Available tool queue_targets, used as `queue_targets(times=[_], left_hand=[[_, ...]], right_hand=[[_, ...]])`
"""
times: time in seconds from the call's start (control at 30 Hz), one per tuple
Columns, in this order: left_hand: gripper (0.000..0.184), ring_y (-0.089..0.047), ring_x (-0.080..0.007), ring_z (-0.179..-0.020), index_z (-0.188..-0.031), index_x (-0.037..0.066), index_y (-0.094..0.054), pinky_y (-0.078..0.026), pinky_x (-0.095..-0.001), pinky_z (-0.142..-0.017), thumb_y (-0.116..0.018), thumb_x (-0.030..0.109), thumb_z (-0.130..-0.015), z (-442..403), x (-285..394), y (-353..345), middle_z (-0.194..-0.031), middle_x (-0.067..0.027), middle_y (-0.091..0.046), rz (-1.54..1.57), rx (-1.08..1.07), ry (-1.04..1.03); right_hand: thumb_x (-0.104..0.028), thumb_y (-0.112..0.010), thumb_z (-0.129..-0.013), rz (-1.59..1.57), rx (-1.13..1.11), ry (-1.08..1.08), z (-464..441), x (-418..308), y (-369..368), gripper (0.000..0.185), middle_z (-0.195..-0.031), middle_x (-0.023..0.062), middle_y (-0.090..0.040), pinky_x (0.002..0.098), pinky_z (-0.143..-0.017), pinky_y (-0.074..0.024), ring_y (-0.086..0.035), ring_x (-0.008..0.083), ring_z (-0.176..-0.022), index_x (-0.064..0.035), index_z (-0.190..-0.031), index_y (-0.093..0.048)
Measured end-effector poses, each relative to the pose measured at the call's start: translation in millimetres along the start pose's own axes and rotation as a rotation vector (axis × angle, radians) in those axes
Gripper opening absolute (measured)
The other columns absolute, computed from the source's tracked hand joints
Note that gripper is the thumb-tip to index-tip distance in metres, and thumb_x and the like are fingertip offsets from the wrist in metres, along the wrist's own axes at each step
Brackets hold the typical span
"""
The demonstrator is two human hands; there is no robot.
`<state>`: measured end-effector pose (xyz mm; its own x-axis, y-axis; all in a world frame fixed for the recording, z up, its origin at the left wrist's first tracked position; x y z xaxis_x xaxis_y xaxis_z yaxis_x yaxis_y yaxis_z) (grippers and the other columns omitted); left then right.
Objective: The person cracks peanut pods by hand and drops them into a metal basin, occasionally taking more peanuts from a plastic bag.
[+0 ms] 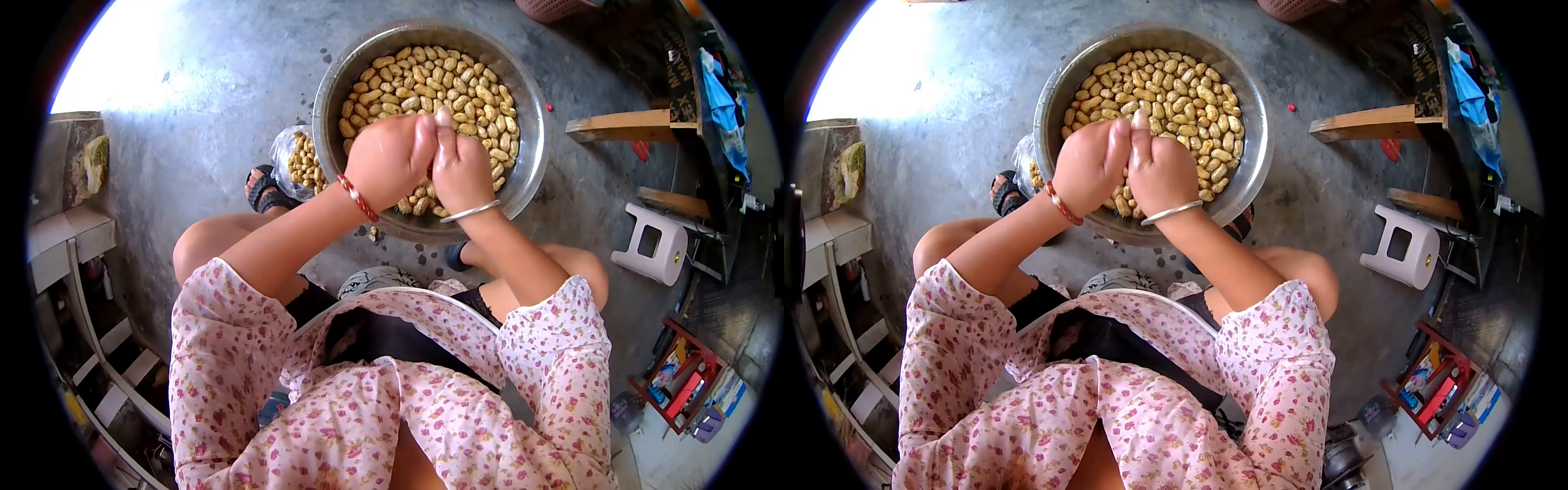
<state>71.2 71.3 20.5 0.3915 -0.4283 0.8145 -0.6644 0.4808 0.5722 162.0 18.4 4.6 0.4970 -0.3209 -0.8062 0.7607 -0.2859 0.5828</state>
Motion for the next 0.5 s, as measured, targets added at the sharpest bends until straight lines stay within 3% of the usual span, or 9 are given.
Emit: queue_targets(times=[0.1,0.13,0.23,0.27,0.3,0.37,0.4,0.5], left_hand=[[0.034,-0.049,-0.0156,-0.042,-0.072,0.009,-0.051,-0.035,-0.0313,-0.035,-0.043,0.033,-0.093,23.4,-45.4,-40.3,-0.056,-0.0034,-0.05,0.837,-0.359,0.864],[0.036,-0.041,-0.0099,-0.039,-0.07,0.009,-0.049,-0.028,-0.0246,-0.032,-0.042,0.035,-0.093,24.4,-43.2,-43.5,-0.056,-0.0004,-0.047,0.93,-0.443,0.844],[0.028,-0.035,-0.0082,-0.036,-0.08,0.011,-0.051,-0.027,-0.023,-0.03,-0.043,0.033,-0.094,16.9,-28.6,-23.0,-0.056,-0.0002,-0.046,0.946,-0.369,0.801],[0.033,-0.035,-0.0073,-0.038,-0.076,0.01,-0.049,-0.028,-0.0215,-0.03,-0.044,0.037,-0.094,12.8,-32.0,-18.4,-0.058,0.0003,-0.045,0.957,-0.332,0.826],[0.037,-0.037,-0.0072,-0.04,-0.073,0.01,-0.048,-0.029,-0.0199,-0.031,-0.043,0.039,-0.095,3.1,-24.9,-13.7,-0.06,-0.0009,-0.047,1.112,-0.397,0.685],[0.04,-0.037,-0.0071,-0.041,-0.071,0.009,-0.047,-0.031,-0.0185,-0.032,-0.041,0.04,-0.096,-7.3,-22.4,5.7,-0.065,-0.0037,-0.049,1.133,-0.322,0.532],[0.04,-0.041,-0.0075,-0.048,-0.074,0.008,-0.049,-0.032,-0.0178,-0.033,-0.039,0.04,-0.096,-8.2,-19.4,10.9,-0.07,-0.0061,-0.051,1.144,-0.346,0.47],[0.041,-0.044,-0.0088,-0.059,-0.078,0.007,-0.052,-0.033,-0.0172,-0.034,-0.038,0.041,-0.096,-3.1,-9.3,15.9,-0.075,-0.0057,-0.051,1.313,-0.322,0.559]], right_hand=[[-0.035,-0.045,-0.095,0.253,0.113,0.56,21.9,-59.9,9.9,0.052,-0.046,0.0128,-0.05,0.0383,-0.042,-0.0398,-0.052,0.029,-0.043,-0.0071,-0.052,-0.056],[-0.029,-0.049,-0.093,0.321,0.082,0.73,33.0,-77.6,7.7,0.043,-0.05,0.0095,-0.052,0.0382,-0.043,-0.0404,-0.053,0.0274,-0.044,-0.0075,-0.057,-0.057],[-0.026,-0.05,-0.093,0.266,0.152,0.78,29.5,-76.0,18.4,0.036,-0.055,0.0086,-0.054,0.0377,-0.043,-0.0406,-0.053,0.0262,-0.046,-0.0074,-0.063,-0.058],[-0.025,-0.051,-0.092,0.171,0.169,0.628,16.3,-58.9,27.0,0.033,-0.059,0.0102,-0.056,0.0383,-0.046,-0.0413,-0.054,0.0277,-0.049,-0.0056,-0.067,-0.059],[-0.027,-0.053,-0.091,0.072,0.093,0.429,-0.2,-38.1,32.2,0.03,-0.06,0.0112,-0.057,0.039,-0.049,-0.043,-0.055,0.0293,-0.051,-0.004,-0.072,-0.06],[-0.028,-0.056,-0.089,0.019,0.011,0.19,-21.7,-0.5,26.8,0.028,-0.06,0.0109,-0.057,0.0384,-0.052,-0.0446,-0.056,0.0302,-0.052,-0.0039,-0.075,-0.063],[-0.027,-0.058,-0.086,0.12,-0.177,0.117,-21.7,8.2,12.4,0.023,-0.07,0.0132,-0.062,0.0383,-0.061,-0.0489,-0.061,0.0294,-0.064,-0.0046,-0.084,-0.064],[-0.025,-0.059,-0.085,0.443,-0.379,0.322,1.3,20.8,-38.6,0.021,-0.087,0.0157,-0.065,0.0394,-0.074,-0.0498,-0.063,0.0297,-0.082,-0.0068,-0.094,-0.064]])
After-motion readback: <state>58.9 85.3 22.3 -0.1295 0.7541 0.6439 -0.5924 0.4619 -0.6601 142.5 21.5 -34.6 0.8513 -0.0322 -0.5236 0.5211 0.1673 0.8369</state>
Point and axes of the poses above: each hand's wrist, its own z-axis away from the middle knuckle, its own y-axis out of the back of the hand, x = y × z, the point moved 10 cm from there along -z, towards the middle knuckle
